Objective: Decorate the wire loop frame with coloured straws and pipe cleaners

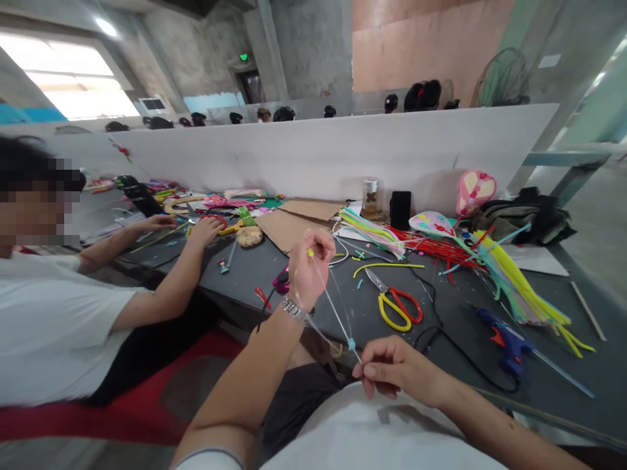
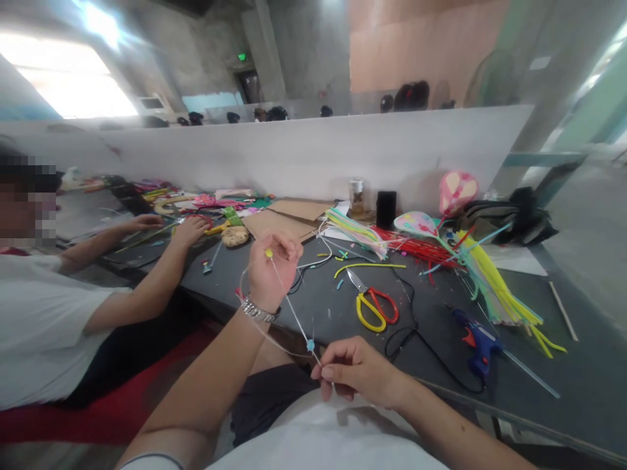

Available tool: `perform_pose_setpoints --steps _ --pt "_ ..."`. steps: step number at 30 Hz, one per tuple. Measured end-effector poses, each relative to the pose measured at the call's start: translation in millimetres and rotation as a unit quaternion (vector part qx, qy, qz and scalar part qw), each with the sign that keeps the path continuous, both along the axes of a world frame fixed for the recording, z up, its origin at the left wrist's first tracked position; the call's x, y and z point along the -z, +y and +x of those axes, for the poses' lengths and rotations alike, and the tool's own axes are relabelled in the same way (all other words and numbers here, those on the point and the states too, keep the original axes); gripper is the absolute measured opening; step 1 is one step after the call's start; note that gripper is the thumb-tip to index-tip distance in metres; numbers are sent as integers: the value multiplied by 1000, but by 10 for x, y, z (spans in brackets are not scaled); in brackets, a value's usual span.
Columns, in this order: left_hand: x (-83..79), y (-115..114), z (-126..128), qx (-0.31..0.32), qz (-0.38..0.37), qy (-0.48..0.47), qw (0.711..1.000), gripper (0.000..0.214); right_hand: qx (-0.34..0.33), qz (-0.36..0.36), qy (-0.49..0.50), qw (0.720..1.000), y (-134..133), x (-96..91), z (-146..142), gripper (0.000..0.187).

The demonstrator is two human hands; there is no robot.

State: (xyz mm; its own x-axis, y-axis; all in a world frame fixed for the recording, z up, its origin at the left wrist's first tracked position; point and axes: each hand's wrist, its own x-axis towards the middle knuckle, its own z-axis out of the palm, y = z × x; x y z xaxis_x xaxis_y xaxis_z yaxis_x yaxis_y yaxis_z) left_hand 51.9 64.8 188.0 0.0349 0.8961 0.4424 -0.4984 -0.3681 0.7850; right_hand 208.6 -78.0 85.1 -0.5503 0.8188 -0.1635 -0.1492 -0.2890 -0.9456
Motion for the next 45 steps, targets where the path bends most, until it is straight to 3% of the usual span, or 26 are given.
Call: perform_pose_setpoints --steps 5,10,13,16,20,24,30,34,39,45 --pt "88 153 -13 31 -68 -97 992 52 141 128 -78 979 33 71 14 36" --pt "440 231 -171 -19 -220 -148 964 27 280 238 -188 911 108 96 193 22" --pt "728 106 -195 -12 -251 -119 961 29 315 262 -233 882 136 152 275 18" --pt "974 -126 -151 9 -240 -59 969 38 321 261 -256 874 158 254 307 17" --pt "1174 -385 -66 -3 -195 68 978 51 340 251 -300 856 182 383 321 18" --pt "1180 -369 -24 -2 -178 139 974 22 347 250 -320 845 171 423 314 18" --pt "906 -127 78 62 -167 72 981 27 322 252 -314 857 129 376 237 18" --pt "794 -109 173 115 -137 35 983 27 311 234 -296 872 116 376 206 16" --pt "819 -155 230 132 -154 41 978 20 309 206 -268 889 113 425 190 14" --pt "983 -160 216 136 -179 81 971 25 312 154 -203 915 137 391 161 15"
